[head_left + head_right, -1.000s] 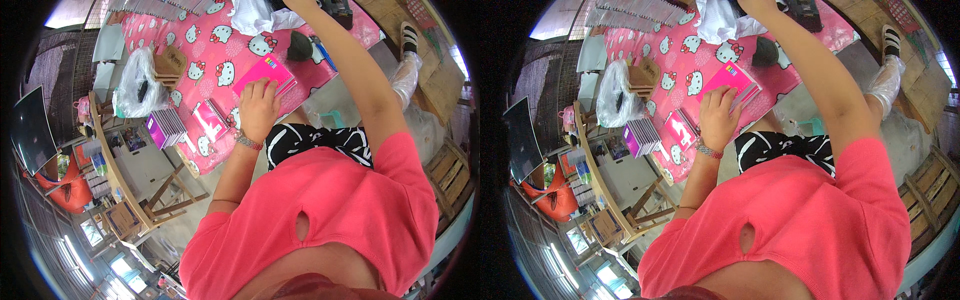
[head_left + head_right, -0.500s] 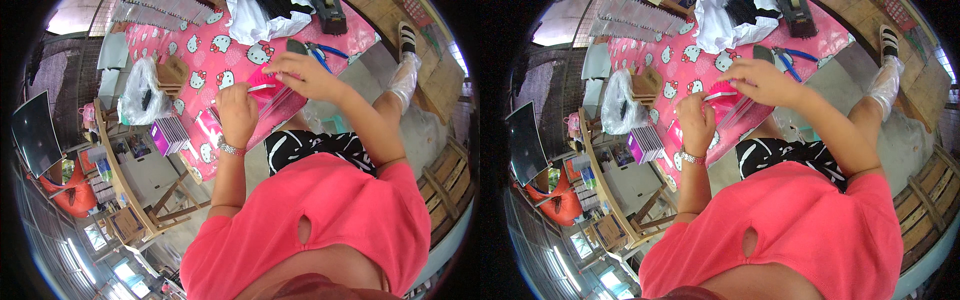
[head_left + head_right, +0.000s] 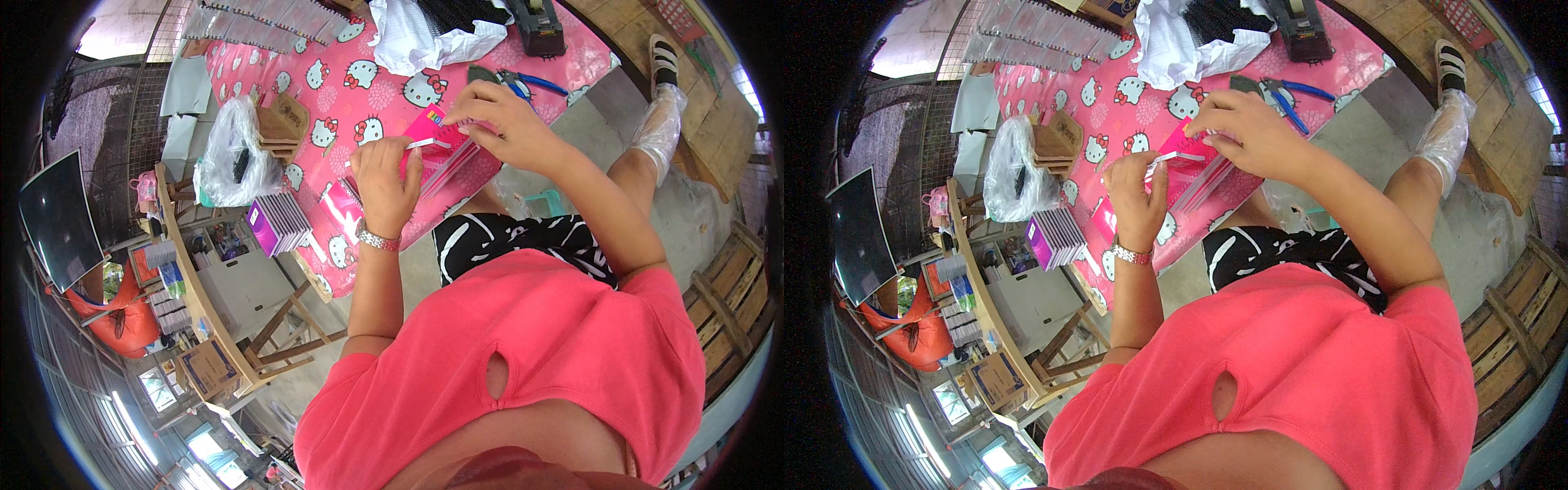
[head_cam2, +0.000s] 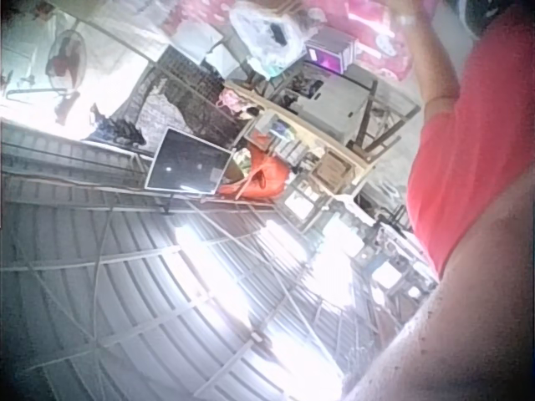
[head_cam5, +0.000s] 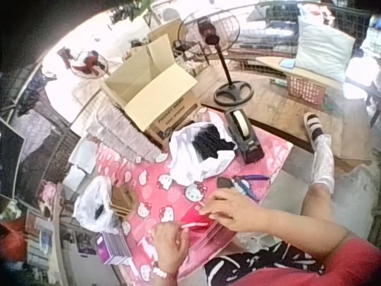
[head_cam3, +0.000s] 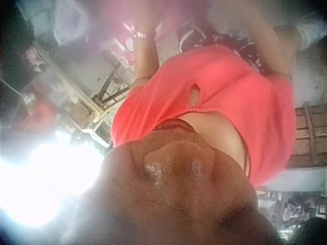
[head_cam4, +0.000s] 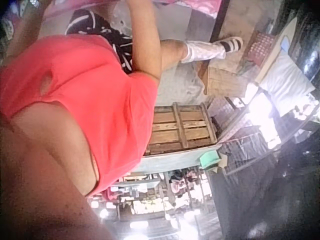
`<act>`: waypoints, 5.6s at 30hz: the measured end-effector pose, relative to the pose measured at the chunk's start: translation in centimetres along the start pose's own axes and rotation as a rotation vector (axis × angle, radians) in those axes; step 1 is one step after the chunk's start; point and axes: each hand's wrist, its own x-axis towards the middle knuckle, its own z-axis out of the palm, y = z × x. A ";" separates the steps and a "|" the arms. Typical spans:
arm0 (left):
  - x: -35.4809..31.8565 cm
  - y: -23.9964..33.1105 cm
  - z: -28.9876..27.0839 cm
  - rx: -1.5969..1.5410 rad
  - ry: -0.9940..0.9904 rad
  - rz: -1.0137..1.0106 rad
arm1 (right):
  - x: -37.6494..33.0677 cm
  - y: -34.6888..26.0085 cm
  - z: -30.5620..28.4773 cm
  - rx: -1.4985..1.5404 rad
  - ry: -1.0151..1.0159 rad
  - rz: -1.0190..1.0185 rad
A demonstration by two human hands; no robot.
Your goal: The person uses a pair of blue-handled pliers to manipulate the wire binding of a pink spiral notebook, pulling the wire out and re-threading it through the holes in the pages and cover while sitting at a table.
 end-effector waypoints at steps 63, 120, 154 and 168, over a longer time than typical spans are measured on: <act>-0.5 1.3 0.8 -0.069 0.044 -0.066 | 4.9 1.2 -3.2 0.656 -0.708 0.327; -1.8 -1.4 0.8 -0.886 0.283 -0.551 | -0.8 11.3 1.4 -0.444 -0.080 0.072; -3.3 -2.7 2.7 -0.808 0.362 -0.609 | 0.5 -6.0 6.6 -0.298 -0.041 -0.083; -10.0 -7.0 -2.1 -1.019 0.849 -0.927 | -1.6 3.6 0.5 -0.203 0.232 0.284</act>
